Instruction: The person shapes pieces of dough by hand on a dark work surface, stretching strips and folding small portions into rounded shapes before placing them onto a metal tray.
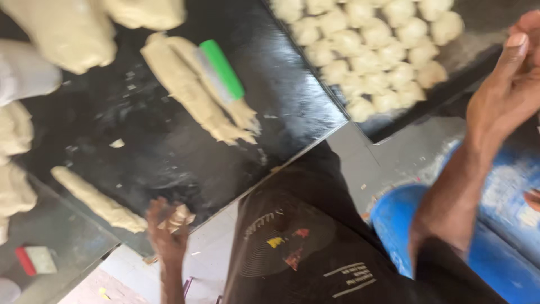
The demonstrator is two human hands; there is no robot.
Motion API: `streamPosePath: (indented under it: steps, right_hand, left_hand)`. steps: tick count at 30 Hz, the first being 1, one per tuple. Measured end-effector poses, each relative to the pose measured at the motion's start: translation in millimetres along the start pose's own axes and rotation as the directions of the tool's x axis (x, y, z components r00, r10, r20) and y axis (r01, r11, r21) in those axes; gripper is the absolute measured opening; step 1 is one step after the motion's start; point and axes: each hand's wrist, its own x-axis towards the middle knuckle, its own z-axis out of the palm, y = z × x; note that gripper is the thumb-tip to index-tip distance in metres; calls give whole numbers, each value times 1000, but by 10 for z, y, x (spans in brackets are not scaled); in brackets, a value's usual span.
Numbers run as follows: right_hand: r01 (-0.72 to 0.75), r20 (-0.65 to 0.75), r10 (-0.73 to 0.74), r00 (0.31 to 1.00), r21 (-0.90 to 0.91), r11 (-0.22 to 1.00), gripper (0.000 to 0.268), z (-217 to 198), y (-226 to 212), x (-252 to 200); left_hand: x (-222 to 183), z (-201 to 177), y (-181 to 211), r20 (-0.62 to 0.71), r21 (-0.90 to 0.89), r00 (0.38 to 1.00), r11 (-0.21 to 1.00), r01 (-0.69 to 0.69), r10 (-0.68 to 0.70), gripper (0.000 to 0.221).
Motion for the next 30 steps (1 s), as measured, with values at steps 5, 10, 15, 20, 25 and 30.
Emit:
streamPosePath:
  steps: [5, 10, 15, 20, 25, 30]
  right_hand:
    - [501, 350, -408, 843, -233, 834, 9, 741, -652, -514]
    - [572, 629, -512, 585, 126, 810, 24, 1833, -1150, -1708]
    - [604, 710, -458, 534, 59, 795, 28, 2376, -1214, -1910]
    - [668, 618, -528, 583, 6, 744, 27, 2489, -1144, -2042]
    - [660, 628, -490, 605, -50, 749, 26, 1899, -1001, -2298]
    - [255, 824, -20, 566, -152, 955, 31, 1282, -1444, -2550]
  left_hand:
    - [-731, 227, -347, 0, -21, 990, 990, 141, -141, 25]
    - [-662, 346, -533, -169, -690, 804, 651, 317, -571, 24]
    - [-571, 433, -520, 213, -974, 792, -190, 124, -572, 45]
    - [-329, 700, 8, 429, -902, 844, -105, 418, -323, 42]
    - [-132, 788, 154, 371, -929, 909, -70, 364, -191, 43]
    - [14, 562, -29, 363, -804, 886, 385, 454, -287, 41]
